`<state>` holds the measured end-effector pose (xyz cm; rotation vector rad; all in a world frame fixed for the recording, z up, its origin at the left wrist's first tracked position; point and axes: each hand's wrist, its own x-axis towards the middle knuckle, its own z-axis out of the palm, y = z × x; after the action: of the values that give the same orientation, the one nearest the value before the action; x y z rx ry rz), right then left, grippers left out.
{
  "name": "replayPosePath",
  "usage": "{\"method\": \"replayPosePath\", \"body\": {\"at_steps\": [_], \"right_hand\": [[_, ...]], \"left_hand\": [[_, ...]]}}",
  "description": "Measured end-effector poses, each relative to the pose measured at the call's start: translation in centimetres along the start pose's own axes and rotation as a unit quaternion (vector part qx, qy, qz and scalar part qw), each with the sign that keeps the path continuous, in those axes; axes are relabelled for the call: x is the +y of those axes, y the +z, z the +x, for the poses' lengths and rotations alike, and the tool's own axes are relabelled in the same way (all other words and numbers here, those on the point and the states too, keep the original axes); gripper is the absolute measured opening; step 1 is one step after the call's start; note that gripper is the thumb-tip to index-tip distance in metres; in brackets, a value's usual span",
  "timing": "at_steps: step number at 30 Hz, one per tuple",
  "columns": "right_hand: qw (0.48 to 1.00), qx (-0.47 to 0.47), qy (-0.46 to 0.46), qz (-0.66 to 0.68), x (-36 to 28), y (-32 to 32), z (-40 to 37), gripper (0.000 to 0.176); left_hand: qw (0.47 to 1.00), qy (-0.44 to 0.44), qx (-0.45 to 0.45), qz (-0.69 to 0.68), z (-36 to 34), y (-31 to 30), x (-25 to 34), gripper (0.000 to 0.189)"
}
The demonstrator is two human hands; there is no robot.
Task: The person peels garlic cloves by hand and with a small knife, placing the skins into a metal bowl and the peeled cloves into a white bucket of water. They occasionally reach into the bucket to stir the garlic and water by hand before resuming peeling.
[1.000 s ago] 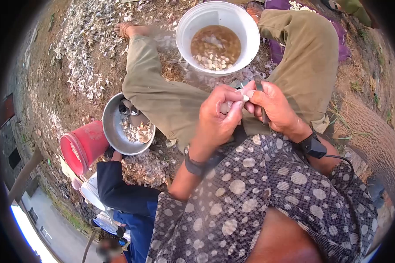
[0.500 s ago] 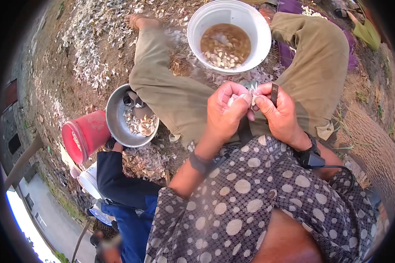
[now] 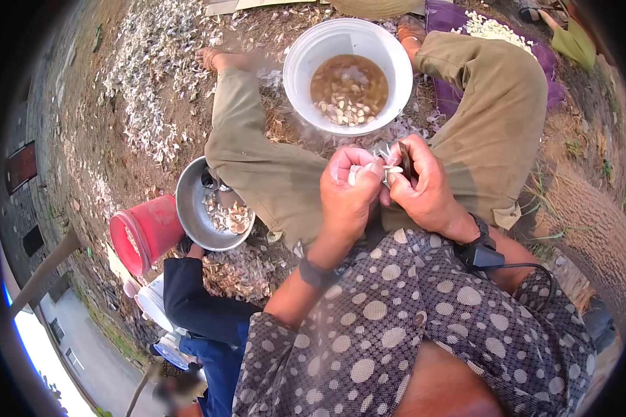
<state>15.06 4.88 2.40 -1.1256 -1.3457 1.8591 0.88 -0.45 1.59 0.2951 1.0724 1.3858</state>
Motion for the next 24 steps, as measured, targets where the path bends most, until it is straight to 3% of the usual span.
{"method": "replayPosePath", "body": {"at_steps": [11, 14, 19, 23, 24], "right_hand": [[0.998, 0.001, -0.022, -0.055, -0.6, -2.6, 0.1, 0.021], [0.999, 0.000, -0.036, 0.030, 0.0, -2.7, 0.0, 0.019], [0.990, -0.010, 0.030, 0.137, 1.0, -4.2, 0.4, 0.012], [0.974, 0.032, 0.014, 0.226, 0.1, -7.5, 0.8, 0.012], [0.972, 0.085, 0.002, 0.219, -1.4, -9.1, 1.1, 0.012]], "left_hand": [[0.993, -0.019, 0.023, 0.117, 1.5, 1.7, -0.2, 0.010], [0.989, -0.014, 0.068, 0.133, 2.3, 2.3, -0.6, 0.010], [0.980, -0.009, 0.092, 0.179, 3.4, 3.0, -1.1, 0.011], [0.977, -0.090, 0.084, 0.175, 3.8, 3.7, -0.2, 0.009], [0.973, -0.118, 0.066, 0.188, 3.9, 3.1, -0.2, 0.008]]}}
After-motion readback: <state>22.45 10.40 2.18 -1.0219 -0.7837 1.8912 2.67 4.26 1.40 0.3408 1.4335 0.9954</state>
